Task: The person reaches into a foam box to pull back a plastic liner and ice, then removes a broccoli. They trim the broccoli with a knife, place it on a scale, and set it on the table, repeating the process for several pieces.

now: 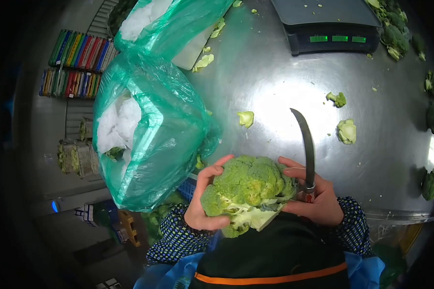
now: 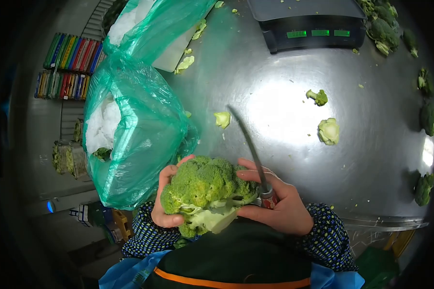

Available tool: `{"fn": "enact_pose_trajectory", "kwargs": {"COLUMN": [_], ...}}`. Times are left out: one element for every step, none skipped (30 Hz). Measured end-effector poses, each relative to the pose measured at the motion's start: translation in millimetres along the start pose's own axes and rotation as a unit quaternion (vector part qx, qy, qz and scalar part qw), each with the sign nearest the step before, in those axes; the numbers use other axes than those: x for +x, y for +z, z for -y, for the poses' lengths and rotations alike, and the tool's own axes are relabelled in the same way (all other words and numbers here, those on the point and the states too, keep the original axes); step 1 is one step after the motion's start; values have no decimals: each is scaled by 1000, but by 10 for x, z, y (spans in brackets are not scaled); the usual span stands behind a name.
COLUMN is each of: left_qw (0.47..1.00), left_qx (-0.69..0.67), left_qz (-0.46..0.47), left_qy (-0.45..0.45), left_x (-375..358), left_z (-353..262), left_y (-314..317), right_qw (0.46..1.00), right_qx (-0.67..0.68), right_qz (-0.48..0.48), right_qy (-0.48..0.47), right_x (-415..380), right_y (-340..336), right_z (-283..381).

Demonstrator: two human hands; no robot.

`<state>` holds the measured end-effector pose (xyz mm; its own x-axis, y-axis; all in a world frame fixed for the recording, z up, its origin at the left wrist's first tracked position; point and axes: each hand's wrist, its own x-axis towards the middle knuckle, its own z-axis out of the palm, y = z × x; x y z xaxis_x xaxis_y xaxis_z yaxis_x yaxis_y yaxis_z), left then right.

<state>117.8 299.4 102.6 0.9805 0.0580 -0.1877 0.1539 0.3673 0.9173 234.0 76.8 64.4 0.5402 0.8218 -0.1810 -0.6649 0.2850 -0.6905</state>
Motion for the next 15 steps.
{"fn": "enact_pose_trajectory", "kwargs": {"left_qw": [999, 999, 998, 995, 994, 984, 967, 967, 964, 961, 958, 958, 942, 920, 920], "left_qx": [18, 18, 52, 84, 85, 160, 235, 236, 229, 222, 217, 216, 283, 349, 350], "left_qz": [-29, -29, -44, -59, -61, -78, -96, -97, -132, -164, -188, -186, -182, -177, -176], "left_qy": [0, 1, 8, 13, 13, 22, 28, 23, 14, 6, -5, -6, -6, -4, -4], "left_x": [4, -4, -20, -36, -59, -85, -111, -124, -114, -92, -72, -72, -80, -86, -88], "left_z": [-29, -49, -74, -101, -141, -186, -218, -234, -247, -260, -272, -278, -286, -295, -303], "left_y": [44, 55, 53, 47, 30, 5, 3, 32, 75, 127, 183, 200, 208, 221, 248], "right_qw": [989, 955, 955, 909, 846, 847, 847, 842, 844, 816, 784, 784, 788, 792, 792], "right_qx": [-143, -283, -283, -400, -510, -509, -526, -537, -533, -576, -618, -618, -614, -609, -609], "right_qz": [-4, -7, -6, -39, -71, -69, -7, 54, 52, 44, 36, 33, 25, 17, 16], "right_qy": [-42, -85, -87, -114, -138, -138, -83, -25, -23, -35, -47, -45, -36, -28, -28], "right_x": [11, 16, -36, -141, -228, -290, -358, -403, -417, -424, -426, -418, -399, -382, -372], "right_y": [-16, -31, -61, -112, -158, -189, -208, -210, -197, -175, -157, -145, -134, -123, -112], "right_z": [23, 46, 84, 144, 216, 330, 451, 489, 441, 382, 343, 324, 312, 310, 319]}}
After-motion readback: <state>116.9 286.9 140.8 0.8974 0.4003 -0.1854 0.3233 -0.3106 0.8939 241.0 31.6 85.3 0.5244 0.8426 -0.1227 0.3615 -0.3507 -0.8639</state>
